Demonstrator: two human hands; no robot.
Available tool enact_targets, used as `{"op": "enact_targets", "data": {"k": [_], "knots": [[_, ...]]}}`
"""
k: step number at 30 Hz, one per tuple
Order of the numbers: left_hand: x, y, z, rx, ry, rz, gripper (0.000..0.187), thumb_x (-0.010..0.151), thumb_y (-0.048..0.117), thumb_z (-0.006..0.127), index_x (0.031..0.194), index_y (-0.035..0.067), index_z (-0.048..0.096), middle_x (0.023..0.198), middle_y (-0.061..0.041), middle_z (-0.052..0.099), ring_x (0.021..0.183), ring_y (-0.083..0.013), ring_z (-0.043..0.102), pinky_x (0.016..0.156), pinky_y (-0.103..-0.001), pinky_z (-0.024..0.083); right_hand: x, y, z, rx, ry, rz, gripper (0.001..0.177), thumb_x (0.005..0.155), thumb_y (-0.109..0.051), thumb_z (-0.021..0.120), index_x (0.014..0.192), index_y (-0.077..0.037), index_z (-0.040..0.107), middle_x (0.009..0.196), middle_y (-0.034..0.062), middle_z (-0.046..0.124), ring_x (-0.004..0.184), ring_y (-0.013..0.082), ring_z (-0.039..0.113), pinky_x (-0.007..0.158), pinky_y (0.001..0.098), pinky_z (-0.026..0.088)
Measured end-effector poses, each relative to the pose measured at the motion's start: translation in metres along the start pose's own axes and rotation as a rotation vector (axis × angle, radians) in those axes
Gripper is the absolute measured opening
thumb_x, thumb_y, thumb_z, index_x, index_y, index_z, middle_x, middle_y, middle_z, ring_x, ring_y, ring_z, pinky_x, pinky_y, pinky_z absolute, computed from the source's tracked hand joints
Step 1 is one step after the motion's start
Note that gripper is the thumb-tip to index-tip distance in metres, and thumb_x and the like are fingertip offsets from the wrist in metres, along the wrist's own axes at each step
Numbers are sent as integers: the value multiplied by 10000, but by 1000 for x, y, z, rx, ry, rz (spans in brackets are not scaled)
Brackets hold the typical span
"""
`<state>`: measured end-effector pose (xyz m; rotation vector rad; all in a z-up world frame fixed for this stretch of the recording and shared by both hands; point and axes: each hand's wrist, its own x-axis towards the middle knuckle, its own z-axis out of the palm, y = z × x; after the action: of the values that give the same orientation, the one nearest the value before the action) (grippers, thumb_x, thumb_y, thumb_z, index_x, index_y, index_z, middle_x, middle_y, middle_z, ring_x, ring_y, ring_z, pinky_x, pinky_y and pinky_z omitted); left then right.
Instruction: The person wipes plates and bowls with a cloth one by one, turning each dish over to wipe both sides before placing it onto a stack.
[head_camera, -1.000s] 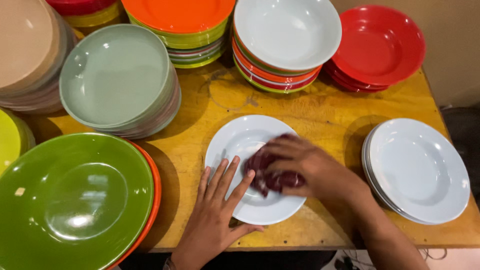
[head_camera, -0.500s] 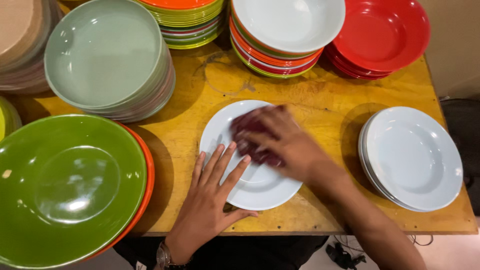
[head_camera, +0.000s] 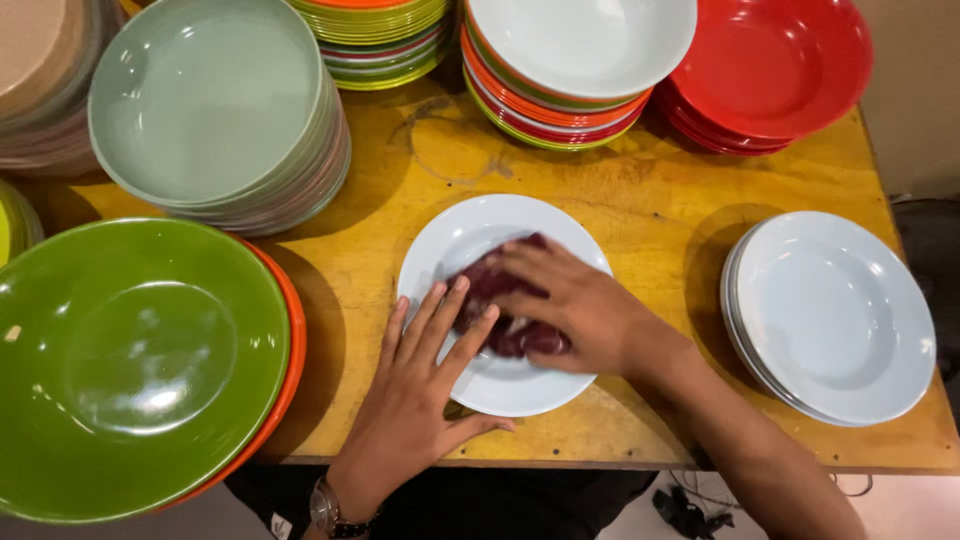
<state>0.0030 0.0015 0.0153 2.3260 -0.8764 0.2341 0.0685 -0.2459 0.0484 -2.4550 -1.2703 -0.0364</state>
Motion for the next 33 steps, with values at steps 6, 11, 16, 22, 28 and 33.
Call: {"op": "enact_targets", "data": {"k": [6,11,16,22,28,33], "knots": [[0,2,-3,19,-16,-13,1039,759,643,749,1566,118,358,1642,-198,290,1536,-380,223,1228,-589,141,-14,6,-19,236,-108,101,376,789,-277,828,1147,-220,726,1507,30,602,1492,268,498,1208,424,457],[0,2,0,49,3,11,1039,759,654,741,1568,123,361,1641,-202,275,1530,-384,220,1229,-593,141,10,-2,5,-90,107,161,606,745,-257,819,1325,-171,666,1526,166,472,1467,373,371,1221,560,272],[-1,0,3,34,19,2,1031,758,669,723,1554,130,353,1637,-204,255,1533,-389,207,1231,-611,125,21,-13,20,218,9,-50,792,803,-246,786,1517,-66,493,1650,174,358,1551,397,300,1273,577,221],[-2,1,3,49,-4,-18,1026,770,667,714,1576,148,348,1644,-198,251,1532,-383,202,1230,-587,137,9,-2,-12,-280,-6,257,748,630,-310,868,1342,-230,653,1539,169,418,1476,442,330,1192,637,210],[-1,1,1,14,-14,-17,1031,765,655,714,1570,127,348,1654,-194,250,1539,-376,198,1227,-580,134,-2,-18,-2,232,-63,-1,519,755,-292,832,1235,-172,674,1563,122,502,1522,323,419,1297,535,267],[0,3,0,12,-27,-46,1022,759,634,731,1572,140,359,1658,-184,247,1539,-367,200,1231,-570,137,-12,-3,-23,-136,-22,217,572,596,-217,881,1151,-161,754,1431,134,581,1392,364,459,1170,582,322]]}}
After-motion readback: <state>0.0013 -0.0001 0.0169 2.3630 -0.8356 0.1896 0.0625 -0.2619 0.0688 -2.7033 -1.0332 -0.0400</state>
